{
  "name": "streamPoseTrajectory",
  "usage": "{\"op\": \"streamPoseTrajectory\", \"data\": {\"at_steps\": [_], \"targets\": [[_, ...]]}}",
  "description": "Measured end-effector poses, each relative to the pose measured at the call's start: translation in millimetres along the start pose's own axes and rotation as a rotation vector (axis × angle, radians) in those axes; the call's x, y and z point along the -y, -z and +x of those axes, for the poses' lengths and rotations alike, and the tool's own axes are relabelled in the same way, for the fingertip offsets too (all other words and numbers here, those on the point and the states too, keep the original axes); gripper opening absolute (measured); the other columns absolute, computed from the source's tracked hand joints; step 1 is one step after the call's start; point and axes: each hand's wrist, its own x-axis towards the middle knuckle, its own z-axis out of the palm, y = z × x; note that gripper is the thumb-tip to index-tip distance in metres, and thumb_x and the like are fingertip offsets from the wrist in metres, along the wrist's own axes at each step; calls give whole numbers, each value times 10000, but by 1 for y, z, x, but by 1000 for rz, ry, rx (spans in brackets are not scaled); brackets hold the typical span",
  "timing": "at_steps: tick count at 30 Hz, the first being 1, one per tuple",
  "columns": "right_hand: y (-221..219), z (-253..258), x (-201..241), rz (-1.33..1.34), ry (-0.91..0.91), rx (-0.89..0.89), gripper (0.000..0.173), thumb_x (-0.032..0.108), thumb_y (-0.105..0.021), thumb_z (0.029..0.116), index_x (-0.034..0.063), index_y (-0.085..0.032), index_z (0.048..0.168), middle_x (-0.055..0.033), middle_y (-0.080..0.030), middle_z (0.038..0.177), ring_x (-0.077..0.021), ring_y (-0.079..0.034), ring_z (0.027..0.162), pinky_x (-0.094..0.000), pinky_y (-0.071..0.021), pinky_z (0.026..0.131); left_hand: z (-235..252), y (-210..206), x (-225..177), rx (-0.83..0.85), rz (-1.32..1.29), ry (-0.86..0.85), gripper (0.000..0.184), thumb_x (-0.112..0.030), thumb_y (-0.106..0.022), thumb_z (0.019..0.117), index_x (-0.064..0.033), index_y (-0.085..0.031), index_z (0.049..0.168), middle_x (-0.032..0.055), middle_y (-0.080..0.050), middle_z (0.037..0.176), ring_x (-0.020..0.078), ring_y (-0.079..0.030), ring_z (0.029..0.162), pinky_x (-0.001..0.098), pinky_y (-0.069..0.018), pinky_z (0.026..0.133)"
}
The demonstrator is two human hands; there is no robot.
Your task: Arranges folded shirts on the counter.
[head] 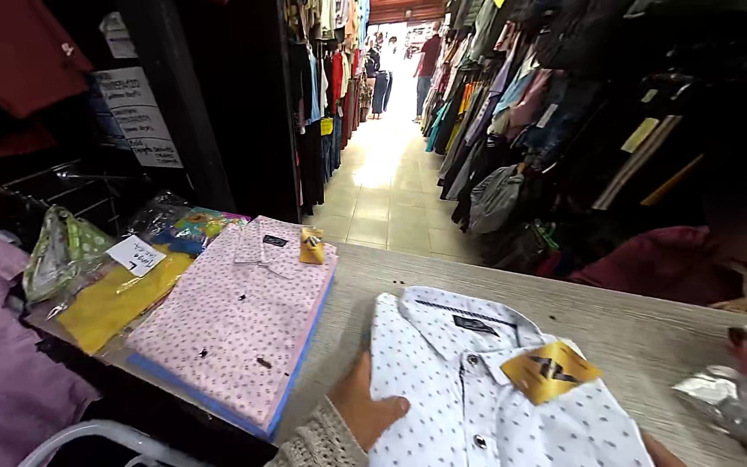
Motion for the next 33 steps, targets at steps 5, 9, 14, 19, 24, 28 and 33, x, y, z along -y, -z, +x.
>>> {"op": "streamPoseTrajectory", "data": {"at_steps": [5,9,14,19,24,28,33], "targets": [[-35,-6,54,55,155,-70,967,-33,-601,689,-204,-60,1472,-200,-408,1399,54,-518,1195,-130,-449,1002,-36,48,-29,-36,58,-231,715,-66,-667,893,108,-336,1503,251,-589,1345,192,-629,1191,324,-503,1034],[-73,-3,103,189,181,-64,988,-34,-618,744,59,-111,1587,22,-559,1323,45,-637,1072,-177,-574,871,-64,130,-66,-178,175,-488,568,-47,-706,887,-68,-497,1416,-21,-722,1106,17,-703,938,218,-609,827],[-183,46,156,478,249,216,822,-23,-652,841,208,-271,1531,38,-694,1165,-78,-732,913,-272,-651,749,-63,253,-115,-268,300,-472,443,83,-598,907,-102,-496,1296,-87,-728,952,-14,-706,783,180,-611,695],[-277,82,112,364,-116,343,845,-21,-685,885,132,-230,1580,-171,-699,1100,-234,-728,843,-418,-622,754,-18,327,-36,-401,384,-148,395,30,-600,966,29,-476,1341,111,-672,1006,99,-667,816,316,-582,778],[-273,88,80,213,-201,428,552,94,-679,954,23,-417,1435,-154,-707,1051,-201,-717,851,-394,-600,795,-3,316,63,-492,-3,-79,316,-13,-482,1044,27,-469,1358,63,-695,1008,34,-690,848,224,-583,795],[-228,110,81,51,-201,403,368,157,-601,1020,12,-528,1350,-144,-691,1042,-177,-688,862,-388,-578,807,-30,222,48,-491,-134,-62,338,-6,-536,1017,82,-469,1337,99,-696,979,83,-700,831,273,-598,782],[-166,98,76,-89,-205,404,236,133,-590,1028,6,-610,1226,-97,-702,955,-126,-675,785,-326,-572,742,-25,193,34,-433,-343,-95,233,-46,-403,1076,14,-467,1292,43,-708,895,86,-719,771,277,-622,716]]}}
